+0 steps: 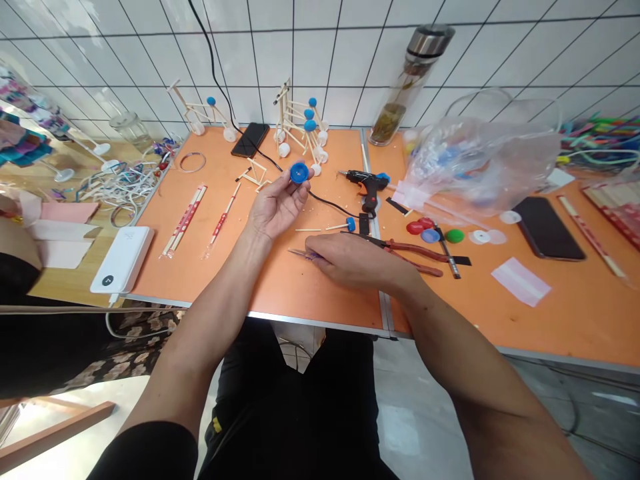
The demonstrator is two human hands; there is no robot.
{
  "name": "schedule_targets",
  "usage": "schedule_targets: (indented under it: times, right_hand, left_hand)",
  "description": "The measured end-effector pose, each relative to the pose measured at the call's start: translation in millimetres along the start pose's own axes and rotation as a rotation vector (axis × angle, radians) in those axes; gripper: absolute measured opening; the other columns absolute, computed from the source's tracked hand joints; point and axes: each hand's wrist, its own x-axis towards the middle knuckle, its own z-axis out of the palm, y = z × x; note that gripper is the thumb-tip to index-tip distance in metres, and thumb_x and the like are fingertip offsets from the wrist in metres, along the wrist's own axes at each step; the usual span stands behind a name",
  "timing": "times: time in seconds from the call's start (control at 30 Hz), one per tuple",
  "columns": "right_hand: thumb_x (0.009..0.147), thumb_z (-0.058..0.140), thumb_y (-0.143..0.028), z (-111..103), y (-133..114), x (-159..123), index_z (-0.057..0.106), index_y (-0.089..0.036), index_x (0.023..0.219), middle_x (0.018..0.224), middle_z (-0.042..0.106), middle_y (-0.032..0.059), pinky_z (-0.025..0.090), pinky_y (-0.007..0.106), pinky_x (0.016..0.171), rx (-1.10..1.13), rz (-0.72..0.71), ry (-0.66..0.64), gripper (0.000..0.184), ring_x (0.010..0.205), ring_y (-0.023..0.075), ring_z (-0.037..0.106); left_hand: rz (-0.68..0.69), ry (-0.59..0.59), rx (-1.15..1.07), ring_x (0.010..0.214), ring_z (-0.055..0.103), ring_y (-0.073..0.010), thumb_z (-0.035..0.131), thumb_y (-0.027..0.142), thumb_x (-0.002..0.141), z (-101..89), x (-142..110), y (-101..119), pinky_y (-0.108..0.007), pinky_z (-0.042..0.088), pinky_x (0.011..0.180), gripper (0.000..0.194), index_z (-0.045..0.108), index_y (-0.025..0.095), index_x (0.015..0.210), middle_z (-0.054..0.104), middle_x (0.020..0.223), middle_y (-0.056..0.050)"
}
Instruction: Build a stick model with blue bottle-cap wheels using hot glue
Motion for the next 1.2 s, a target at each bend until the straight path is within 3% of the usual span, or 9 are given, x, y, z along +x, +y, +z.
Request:
schedule_targets:
  times: [0.1, 0.23, 0.4, 0.5, 0.63, 0.77, 0.93, 1.03, 1.2]
  right_hand:
    - [0.114, 0.047, -0.03, -10, 4, -3, 0.057, -0.025, 0.104, 0.097, 0.075, 0.0045, 0.037, 0.035, 0.071, 0.225, 0.052, 0.067, 0.016, 0.081, 0.0221, 0.064]
    - [0.107, 0.05, -0.024, -19, 7, -4, 0.061, -0.025, 0.113, 0.102, 0.078, 0.0045, 0.045, 0.037, 0.079, 0.372, 0.126, 0.303, 0.012, 0.087, 0.0239, 0.068]
    - [0.119, 0.043, -0.041, -12, 14, 0, 0.069, -0.025, 0.142, 0.122, 0.08, 0.0109, 0.051, 0.04, 0.09, 0.204, 0.148, 0.569, 0.039, 0.112, 0.0314, 0.072]
    - [0.122, 0.04, -0.05, -5, 16, 3, 0.067, -0.028, 0.157, 0.129, 0.076, 0.0139, 0.054, 0.041, 0.092, 0.049, 0.255, 0.672, 0.049, 0.121, 0.0356, 0.069]
    - [0.121, 0.044, -0.048, 1, 16, 7, 0.066, -0.025, 0.159, 0.122, 0.072, 0.0163, 0.054, 0.042, 0.087, -0.034, 0.351, 0.724, 0.049, 0.111, 0.0355, 0.07]
    - [0.12, 0.046, -0.047, 3, 21, 10, 0.069, -0.026, 0.15, 0.124, 0.072, 0.0165, 0.055, 0.043, 0.087, -0.032, 0.361, 0.745, 0.043, 0.112, 0.0364, 0.069]
    - [0.12, 0.046, -0.044, 6, 26, 13, 0.07, -0.025, 0.138, 0.122, 0.075, 0.0156, 0.053, 0.042, 0.083, -0.032, 0.366, 0.704, 0.036, 0.108, 0.0352, 0.069]
    - [0.118, 0.047, -0.037, 5, 26, 14, 0.07, -0.023, 0.136, 0.122, 0.077, 0.0151, 0.051, 0.04, 0.081, -0.061, 0.368, 0.667, 0.033, 0.107, 0.0342, 0.07]
    - [0.118, 0.044, -0.03, -3, 15, 11, 0.069, -0.02, 0.142, 0.134, 0.077, 0.0161, 0.047, 0.037, 0.078, -0.146, 0.43, 0.611, 0.036, 0.11, 0.0325, 0.071]
  left_hand:
    - [0.01, -0.019, 0.008, 0.135, 0.082, -0.0246, 0.069, 0.03, 0.113, 0.5, -2, 0, -0.035, 0.067, 0.117, 0.036, 0.078, 0.028, 0.148, 0.086, 0.139, -0.009]
    - [0.017, -0.008, 0.035, 0.137, 0.081, -0.0282, 0.072, 0.031, 0.111, 1.3, -4, 0, -0.04, 0.068, 0.117, 0.041, 0.075, 0.031, 0.152, 0.083, 0.146, -0.009]
    - [0.014, 0.004, 0.046, 0.142, 0.078, -0.0297, 0.073, 0.027, 0.108, 1.5, -3, -2, -0.039, 0.067, 0.119, 0.045, 0.075, 0.029, 0.153, 0.082, 0.149, -0.011]
    - [0.0, 0.007, 0.057, 0.146, 0.077, -0.0292, 0.072, 0.023, 0.109, 3.7, -2, -5, -0.039, 0.068, 0.119, 0.045, 0.075, 0.03, 0.153, 0.082, 0.148, -0.01]
    - [-0.017, -0.018, 0.091, 0.144, 0.077, -0.0288, 0.074, 0.02, 0.107, 7.0, -3, -11, -0.038, 0.067, 0.119, 0.039, 0.08, 0.028, 0.145, 0.085, 0.142, -0.009]
    - [-0.021, -0.075, 0.112, 0.141, 0.079, -0.0263, 0.078, 0.017, 0.103, 6.2, -2, -16, -0.034, 0.066, 0.119, 0.022, 0.088, 0.024, 0.121, 0.089, 0.13, -0.009]
    - [-0.034, -0.027, 0.113, 0.134, 0.082, -0.0247, 0.083, 0.017, 0.101, 1.3, 3, -21, -0.034, 0.066, 0.119, 0.009, 0.089, 0.023, 0.104, 0.09, 0.121, -0.009]
    - [-0.047, -0.014, 0.089, 0.13, 0.084, -0.023, 0.078, 0.018, 0.105, -0.8, 6, -22, -0.031, 0.067, 0.118, 0.011, 0.088, 0.021, 0.102, 0.091, 0.118, -0.009]
    - [-0.069, -0.017, 0.054, 0.119, 0.087, -0.0184, 0.069, 0.018, 0.112, 0.9, 6, -22, -0.03, 0.066, 0.118, 0.018, 0.087, 0.02, 0.116, 0.091, 0.116, -0.007]
